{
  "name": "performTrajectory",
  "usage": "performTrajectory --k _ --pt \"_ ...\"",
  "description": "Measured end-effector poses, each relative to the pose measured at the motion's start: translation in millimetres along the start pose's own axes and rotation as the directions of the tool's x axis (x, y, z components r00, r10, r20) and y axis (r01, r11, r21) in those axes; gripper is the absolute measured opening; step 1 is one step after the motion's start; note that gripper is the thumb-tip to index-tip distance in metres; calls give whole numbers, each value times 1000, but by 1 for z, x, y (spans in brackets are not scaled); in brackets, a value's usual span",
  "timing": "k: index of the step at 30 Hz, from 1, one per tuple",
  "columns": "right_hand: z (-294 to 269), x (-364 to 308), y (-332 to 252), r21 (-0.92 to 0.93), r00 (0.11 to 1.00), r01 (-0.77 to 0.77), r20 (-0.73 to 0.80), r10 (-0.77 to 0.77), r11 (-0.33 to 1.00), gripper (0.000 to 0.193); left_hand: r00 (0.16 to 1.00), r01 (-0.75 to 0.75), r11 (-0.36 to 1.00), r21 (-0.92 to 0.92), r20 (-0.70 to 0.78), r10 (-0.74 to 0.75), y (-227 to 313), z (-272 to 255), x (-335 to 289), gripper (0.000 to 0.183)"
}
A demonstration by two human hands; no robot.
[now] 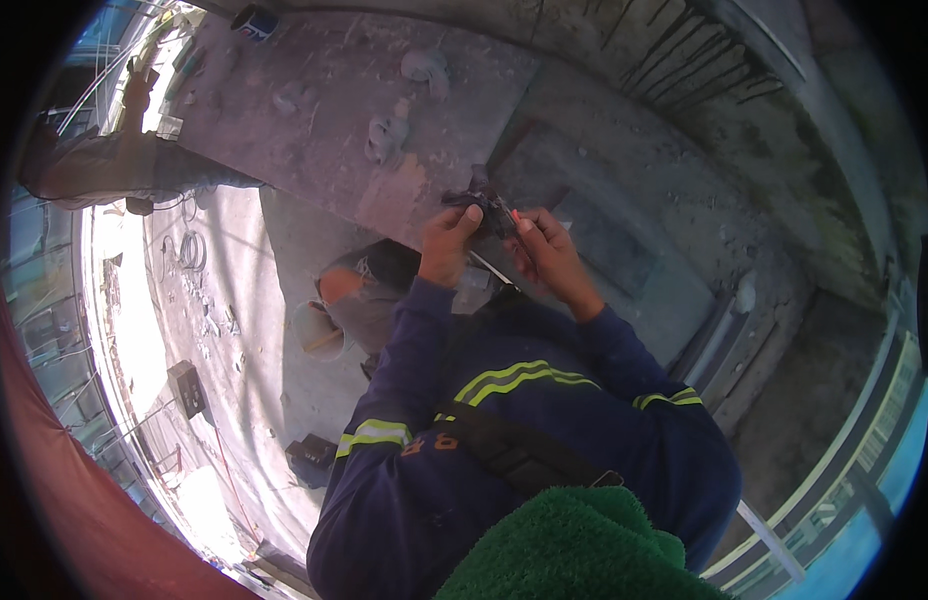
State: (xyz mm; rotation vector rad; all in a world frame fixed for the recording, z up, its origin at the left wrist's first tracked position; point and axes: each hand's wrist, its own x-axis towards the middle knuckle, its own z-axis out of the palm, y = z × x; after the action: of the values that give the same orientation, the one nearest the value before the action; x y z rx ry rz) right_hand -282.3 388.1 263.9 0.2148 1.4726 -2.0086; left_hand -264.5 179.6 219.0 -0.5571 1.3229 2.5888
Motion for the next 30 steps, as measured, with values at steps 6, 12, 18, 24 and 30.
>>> performTrajectory --k 6,12,18,24,30 --pt "9 -1 13 -145 996 84 -18 -88 986 27 985 21 967 255 -173 24 -9 6 2 32" --pt "6 4 19 -137 994 111 17 -110 984 27 967 17 977 213 -253 38 -16 2 7 38" --pt "-3 -10 12 -67 1000 -6 -4 6 998 23 986 -105 979 -176 -149 79 18 -15 13 42" --pt "-10 -4 -3 -561 883 412 50 -467 718 34 993 -112 977 -182 5 115 17 -13 0 40" --pt "-3 -7 -10 -704 854 403 60 -516 585 37 998 -56 996 -63 23 58 1 -31 0 36"
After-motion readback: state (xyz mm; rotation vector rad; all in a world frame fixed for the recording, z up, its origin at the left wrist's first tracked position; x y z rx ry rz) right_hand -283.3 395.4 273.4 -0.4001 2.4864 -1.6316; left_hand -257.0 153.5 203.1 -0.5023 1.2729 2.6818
